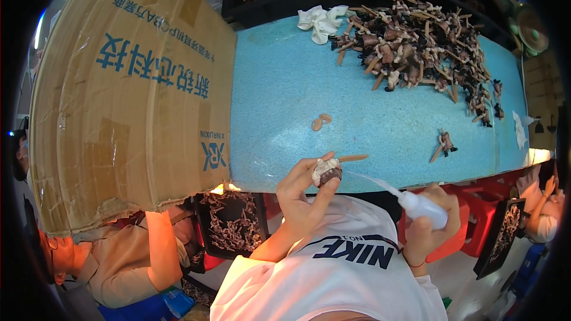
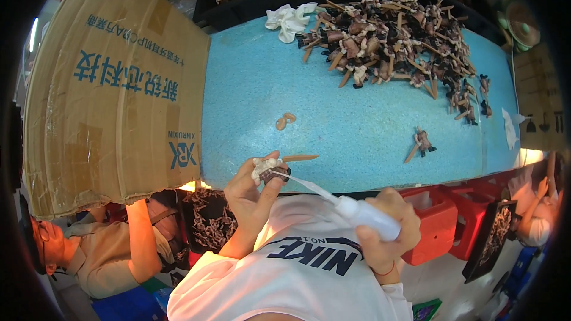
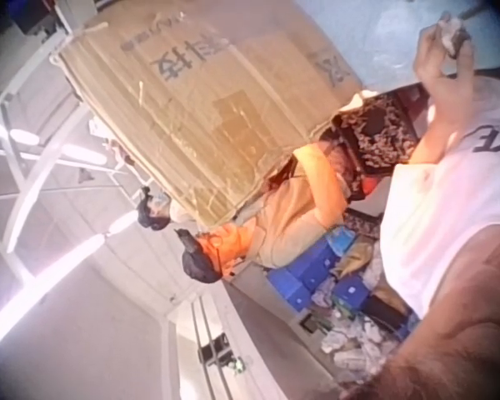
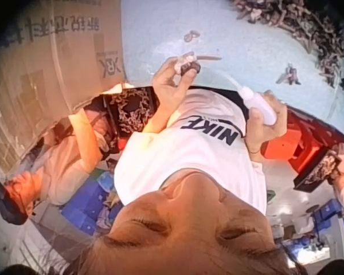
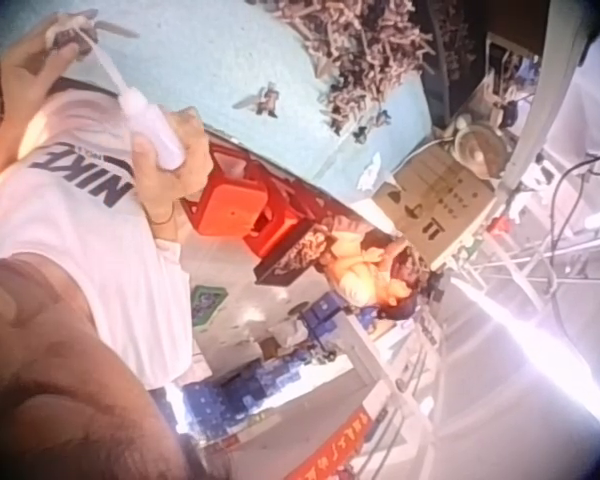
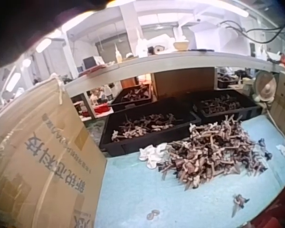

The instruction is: The person assembles toy figures by applying glue with a squeeze bottle onto figure parts, attaching components by hand, and retrieving pieces from a box.

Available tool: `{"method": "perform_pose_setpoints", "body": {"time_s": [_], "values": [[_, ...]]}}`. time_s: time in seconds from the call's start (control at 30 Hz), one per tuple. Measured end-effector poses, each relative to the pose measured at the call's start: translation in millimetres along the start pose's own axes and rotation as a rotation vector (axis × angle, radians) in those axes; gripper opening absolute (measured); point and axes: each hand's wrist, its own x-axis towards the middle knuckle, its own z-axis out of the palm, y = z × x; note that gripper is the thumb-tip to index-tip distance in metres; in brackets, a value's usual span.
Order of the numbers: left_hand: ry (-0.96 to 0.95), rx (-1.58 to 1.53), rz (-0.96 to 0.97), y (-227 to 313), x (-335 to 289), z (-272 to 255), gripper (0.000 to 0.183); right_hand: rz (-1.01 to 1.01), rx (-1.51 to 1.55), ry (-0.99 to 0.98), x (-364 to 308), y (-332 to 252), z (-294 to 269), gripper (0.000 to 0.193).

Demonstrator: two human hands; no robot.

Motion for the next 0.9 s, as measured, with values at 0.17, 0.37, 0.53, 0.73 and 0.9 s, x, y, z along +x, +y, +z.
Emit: {"method": "perform_pose_setpoints", "body": {"time_s": [0.17,0.37,0.53,0.73,0.9], "values": [[-0.002,-0.208,-0.156,0.9,-2.3,-2.2,0.023,0.548,0.462,0.094,14.7,15.4,4.6,0.034],[-0.018,-0.473,-0.318,-4.7,-3.6,-8.8,0.023,0.522,0.361,0.055,23.5,54.4,12.8,0.029],[0.12,-0.558,-0.355,-13.6,3.4,-25.5,0.016,0.504,0.114,-0.134,34.3,116.1,24.1,0.032],[0.305,-0.519,-0.22,-22.1,9.6,-48.4,0.02,0.101,-0.489,-0.09,30.4,144.3,46.8,0.031],[0.339,-0.557,-0.182,-27.7,11.9,-50.6,0.021,0.192,-0.54,-0.089,9.6,106.3,39.6,0.02]]}}
